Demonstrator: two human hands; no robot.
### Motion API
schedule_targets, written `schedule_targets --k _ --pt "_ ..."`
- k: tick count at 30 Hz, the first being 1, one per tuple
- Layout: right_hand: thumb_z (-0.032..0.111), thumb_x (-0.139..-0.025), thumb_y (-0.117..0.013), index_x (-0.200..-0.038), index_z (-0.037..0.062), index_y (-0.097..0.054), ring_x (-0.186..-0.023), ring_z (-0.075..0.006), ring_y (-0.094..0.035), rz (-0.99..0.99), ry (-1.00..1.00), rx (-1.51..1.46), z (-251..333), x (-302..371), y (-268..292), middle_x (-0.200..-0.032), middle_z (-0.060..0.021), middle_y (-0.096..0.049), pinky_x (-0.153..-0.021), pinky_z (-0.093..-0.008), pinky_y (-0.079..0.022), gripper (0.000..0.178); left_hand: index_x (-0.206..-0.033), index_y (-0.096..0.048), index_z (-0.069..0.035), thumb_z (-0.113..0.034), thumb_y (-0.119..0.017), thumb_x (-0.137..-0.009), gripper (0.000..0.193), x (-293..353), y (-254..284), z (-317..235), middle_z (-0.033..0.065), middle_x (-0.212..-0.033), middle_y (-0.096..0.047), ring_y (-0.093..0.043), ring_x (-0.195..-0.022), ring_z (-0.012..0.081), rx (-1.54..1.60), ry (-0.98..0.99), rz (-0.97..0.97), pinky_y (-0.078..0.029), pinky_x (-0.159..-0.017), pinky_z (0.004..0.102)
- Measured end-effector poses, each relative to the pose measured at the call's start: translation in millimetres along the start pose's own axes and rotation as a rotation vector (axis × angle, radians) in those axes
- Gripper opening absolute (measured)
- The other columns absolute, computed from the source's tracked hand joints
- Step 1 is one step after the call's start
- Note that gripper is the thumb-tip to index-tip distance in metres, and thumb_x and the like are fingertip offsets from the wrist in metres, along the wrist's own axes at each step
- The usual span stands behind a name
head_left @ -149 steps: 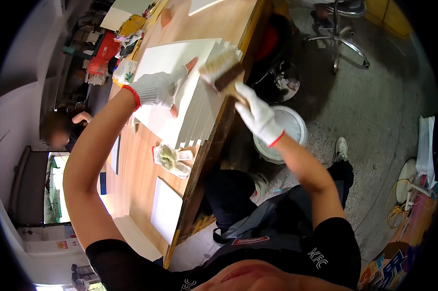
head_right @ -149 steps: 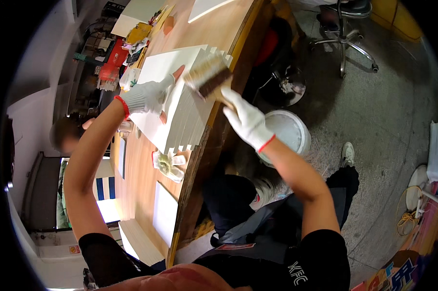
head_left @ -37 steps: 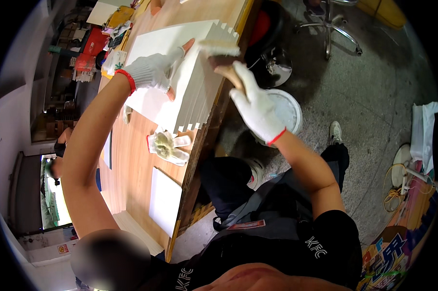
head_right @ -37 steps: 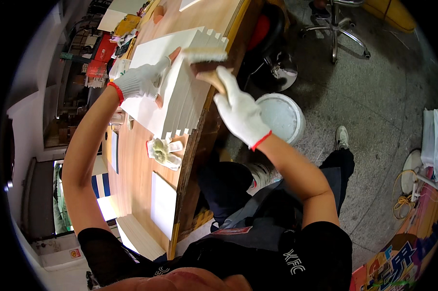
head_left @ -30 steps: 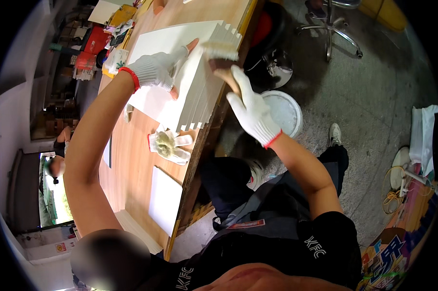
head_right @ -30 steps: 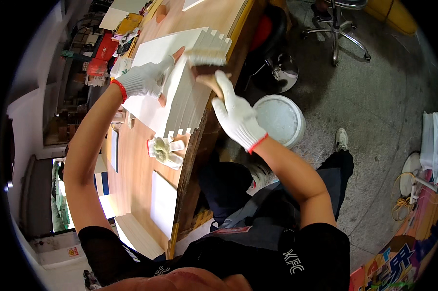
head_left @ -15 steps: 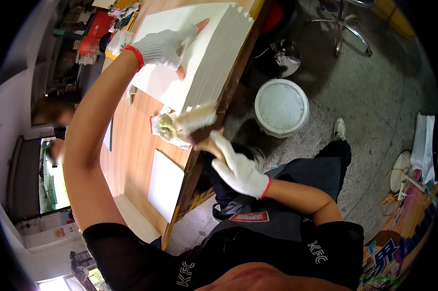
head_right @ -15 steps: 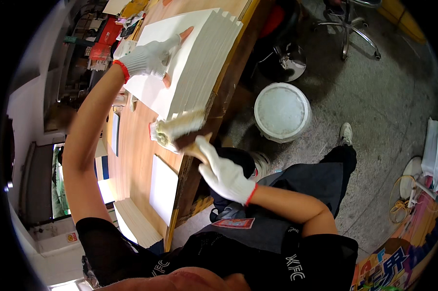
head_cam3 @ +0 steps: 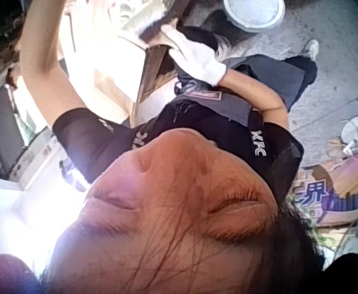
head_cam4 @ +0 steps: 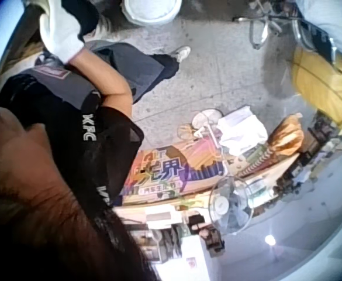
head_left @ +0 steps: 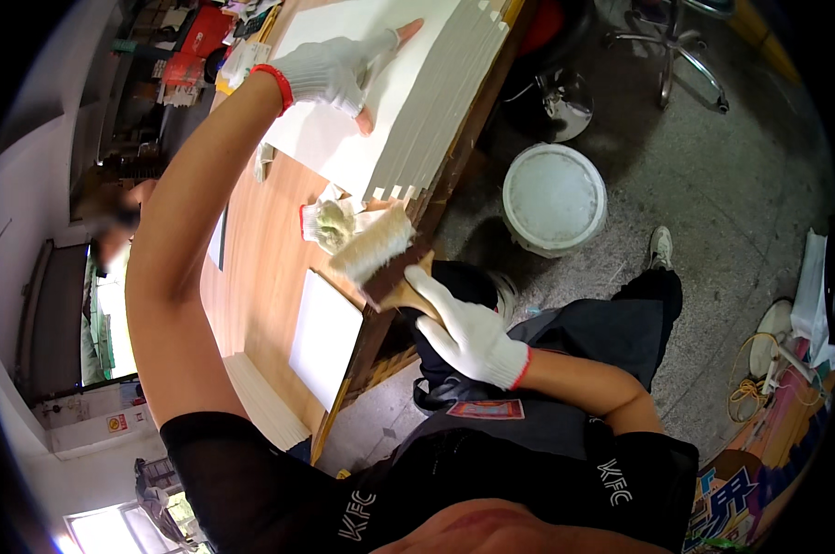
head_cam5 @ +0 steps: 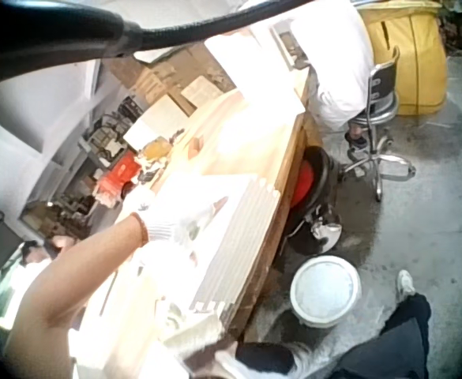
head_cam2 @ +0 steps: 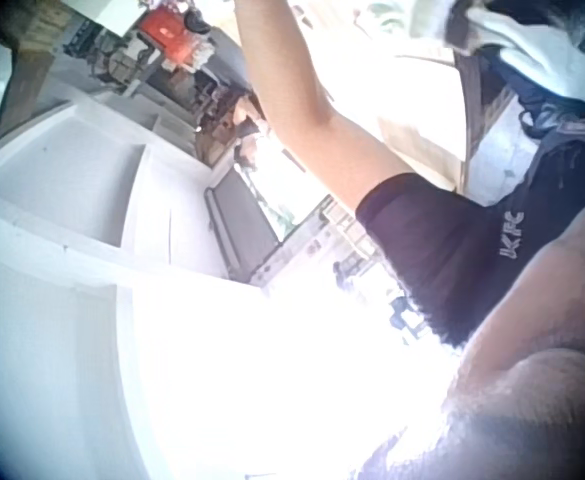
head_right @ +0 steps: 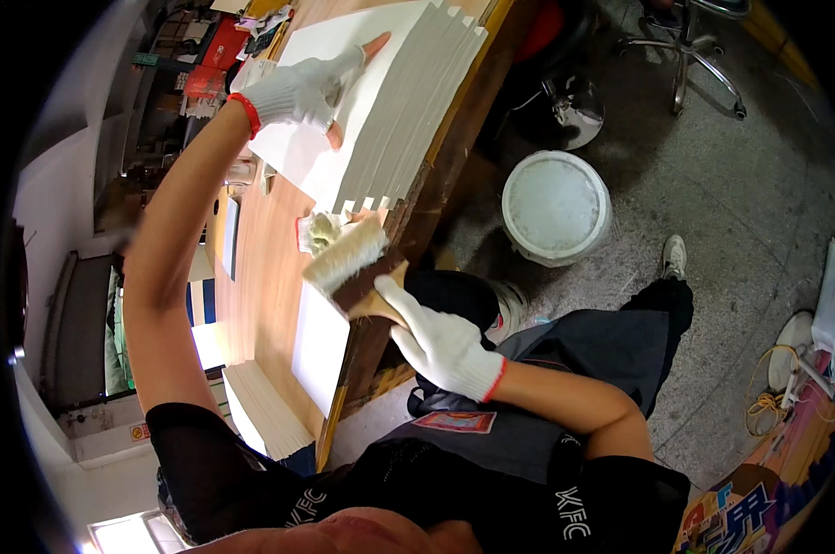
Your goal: The person assembles notebooks by placing white paper sheets into blue covers and pressing them together. They repeatedly handle stacks of paper and covers, occasionally using a brush to apply adhesive to the paper edges. The process involves repetitive folding and stacking of the finished notebooks.
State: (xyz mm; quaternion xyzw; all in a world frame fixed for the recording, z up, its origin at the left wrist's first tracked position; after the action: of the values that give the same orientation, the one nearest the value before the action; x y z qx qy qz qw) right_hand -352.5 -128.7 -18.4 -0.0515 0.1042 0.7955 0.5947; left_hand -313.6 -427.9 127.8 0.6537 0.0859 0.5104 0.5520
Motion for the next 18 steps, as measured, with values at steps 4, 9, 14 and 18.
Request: schedule_targets --k 4,9,14,18 --pt "0.019 -0.097 -0.054 -0.149 0.0058 -0.032 -0.088 -0.0353 -0.069 -0.395 -0.016 -0.102 -8 -35 53 -0.118 -0.0216 -0.064 -0.075 -0.0414 -0.055 0.058 -0.156 -0.012 -0.037 -0.020 -0.088 -0.052 0.130 8 5 -5 0.0201 -0.103 -0.067 -0.065 -0.097 0.0402 0.028 0.047 0.048 -0.050 -0.086 0.0442" --pt "0.017 -0.094 -0.057 -0.151 0.0069 -0.028 -0.080 -0.0337 -0.068 -0.284 0.082 0.062 -21 -22 1 -0.120 -0.0214 -0.063 -0.071 -0.0414 -0.054 0.065 -0.156 -0.013 -0.034 -0.021 -0.087 -0.054 0.127 5 9 -8 0.0202 -0.105 -0.067 -0.065 -0.097 0.0397 -0.042 0.048 0.033 -0.051 -0.085 0.0447" --pt "0.013 -0.093 -0.057 -0.147 0.0060 -0.038 -0.095 -0.0332 -0.069 -0.338 0.026 -0.023 -4 -23 52 -0.123 -0.0209 -0.063 -0.080 -0.0383 -0.055 0.057 -0.156 -0.013 -0.034 -0.022 -0.086 -0.054 0.126 1 -4 7 0.0202 -0.106 -0.067 -0.065 -0.098 0.0407 -0.044 0.079 0.056 -0.051 -0.085 0.0446" --pt "0.013 -0.094 -0.058 -0.149 0.0048 -0.034 -0.094 -0.0326 -0.069 -0.261 -0.088 0.055 -23 -38 27 -0.134 -0.0209 -0.056 -0.082 -0.0372 -0.053 0.061 -0.156 -0.013 -0.035 -0.022 -0.086 -0.054 0.126 -3 2 -2 0.0205 -0.105 -0.067 -0.065 -0.096 0.0410 -0.039 0.039 0.034 -0.051 -0.085 0.0444"
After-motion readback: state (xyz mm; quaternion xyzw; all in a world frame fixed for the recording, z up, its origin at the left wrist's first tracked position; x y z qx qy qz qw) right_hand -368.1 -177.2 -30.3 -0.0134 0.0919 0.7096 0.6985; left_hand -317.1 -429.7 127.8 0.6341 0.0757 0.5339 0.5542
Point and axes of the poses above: each hand's wrist, its own x-axis away from the middle knuckle, its own y-axis out of the back of the hand, z = x × y, the point moved 5 cm from there along -x, towards the middle knuckle
